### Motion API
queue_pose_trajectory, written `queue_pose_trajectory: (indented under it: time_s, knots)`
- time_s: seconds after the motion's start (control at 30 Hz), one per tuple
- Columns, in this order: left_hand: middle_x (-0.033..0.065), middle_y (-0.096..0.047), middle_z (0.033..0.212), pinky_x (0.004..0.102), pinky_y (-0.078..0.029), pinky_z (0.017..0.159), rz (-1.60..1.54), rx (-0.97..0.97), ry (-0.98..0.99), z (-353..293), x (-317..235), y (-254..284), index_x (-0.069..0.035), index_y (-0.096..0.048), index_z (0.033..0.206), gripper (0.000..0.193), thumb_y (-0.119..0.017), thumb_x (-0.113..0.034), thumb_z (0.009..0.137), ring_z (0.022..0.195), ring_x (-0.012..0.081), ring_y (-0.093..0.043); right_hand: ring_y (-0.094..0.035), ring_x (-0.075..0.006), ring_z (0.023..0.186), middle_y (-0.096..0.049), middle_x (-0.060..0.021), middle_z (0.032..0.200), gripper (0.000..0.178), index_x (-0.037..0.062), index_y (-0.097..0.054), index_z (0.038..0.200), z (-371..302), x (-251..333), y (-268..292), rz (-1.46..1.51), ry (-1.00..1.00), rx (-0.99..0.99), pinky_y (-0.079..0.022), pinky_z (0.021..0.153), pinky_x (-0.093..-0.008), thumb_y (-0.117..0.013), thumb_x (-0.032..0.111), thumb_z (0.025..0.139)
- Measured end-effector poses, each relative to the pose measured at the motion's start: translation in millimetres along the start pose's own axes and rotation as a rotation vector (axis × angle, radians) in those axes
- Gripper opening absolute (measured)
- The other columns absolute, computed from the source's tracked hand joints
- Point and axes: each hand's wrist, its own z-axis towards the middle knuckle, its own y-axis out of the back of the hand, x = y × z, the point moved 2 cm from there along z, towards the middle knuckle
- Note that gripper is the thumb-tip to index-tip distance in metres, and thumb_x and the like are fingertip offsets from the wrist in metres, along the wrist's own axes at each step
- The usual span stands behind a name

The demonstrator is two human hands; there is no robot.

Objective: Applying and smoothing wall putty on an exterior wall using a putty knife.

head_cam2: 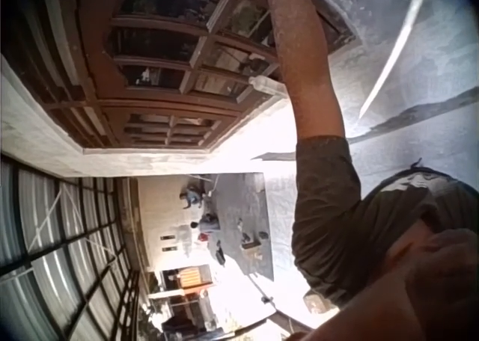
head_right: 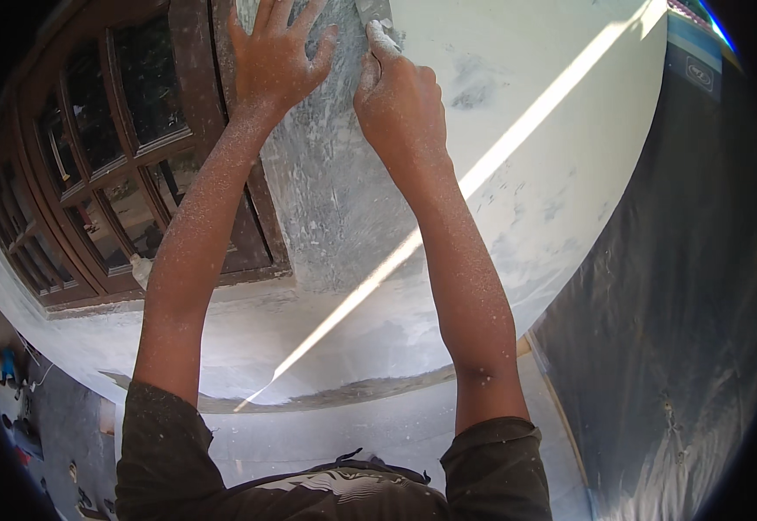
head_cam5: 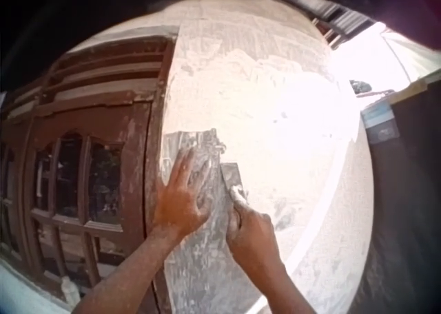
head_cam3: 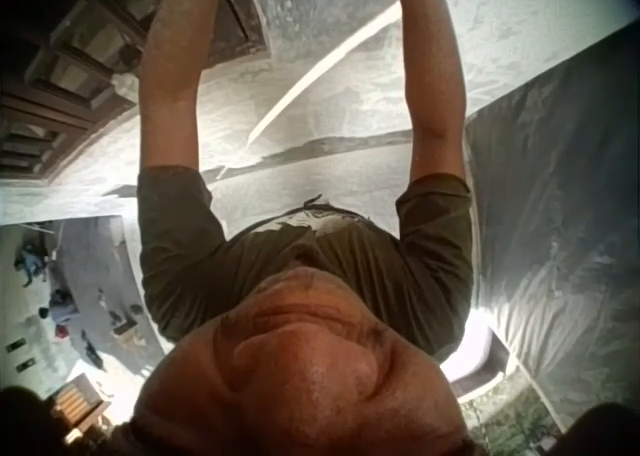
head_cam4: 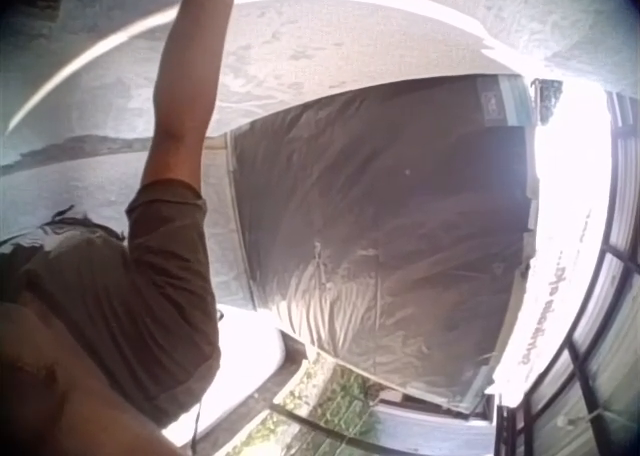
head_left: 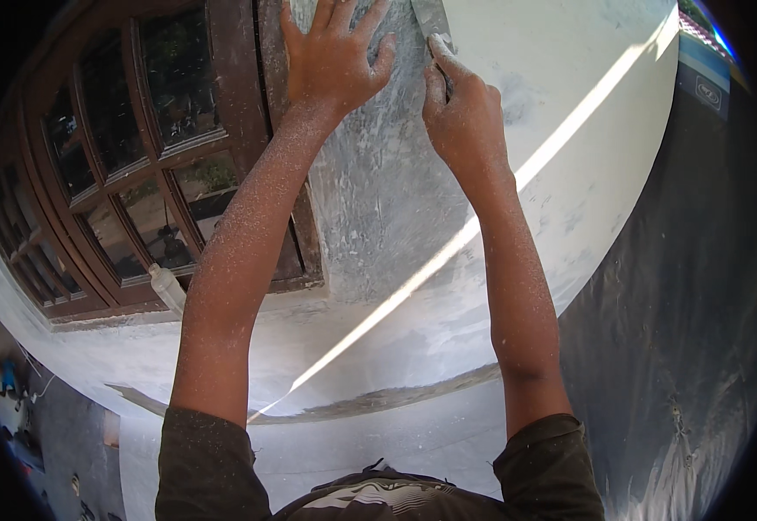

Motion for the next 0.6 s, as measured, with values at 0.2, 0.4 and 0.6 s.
queue_pose_trajectory:
  time_s: [0.2, 0.4, 0.6]
  knots:
    - [0.0118, -0.025, 0.167, 0.0679, -0.027, 0.114, -0.128, 0.085, 0.031, 4.7, -9.1, 33.5, -0.014, -0.053, 0.148, 0.070, -0.067, -0.028, 0.081, 0.157, 0.0283, -0.017, -0.071, -0.0452, 0.082, -0.072, -0.0277, 0.093, 0.037, 0.0077, -0.064, 0.136, -34.5, -13.1, -10.0, -0.036, 0.015, 0.010, -0.058, 0.078, -0.0503, -0.057, 0.013, 0.100]
    - [0.0123, -0.025, 0.167, 0.0679, -0.027, 0.115, -0.147, 0.042, 0.022, 1.0, -5.9, 26.3, -0.015, -0.050, 0.150, 0.071, -0.067, -0.029, 0.083, 0.157, 0.0285, -0.018, -0.071, -0.0452, 0.083, -0.071, -0.0284, 0.092, 0.037, 0.0090, -0.065, 0.135, -8.0, -5.1, -7.4, 0.000, 0.048, -0.040, -0.058, 0.079, -0.0512, -0.056, 0.013, 0.100]
    - [0.0119, -0.025, 0.167, 0.0683, -0.026, 0.115, -0.098, 0.142, 0.054, 6.2, -14.0, 39.1, -0.016, -0.050, 0.151, 0.069, -0.065, -0.030, 0.085, 0.157, 0.0288, -0.018, -0.071, -0.0455, 0.082, -0.072, -0.0285, 0.092, 0.037, 0.0095, -0.065, 0.135, -34.5, -16.8, -7.0, -0.051, 0.032, 0.002, -0.059, 0.079, -0.0498, -0.056, 0.014, 0.100]
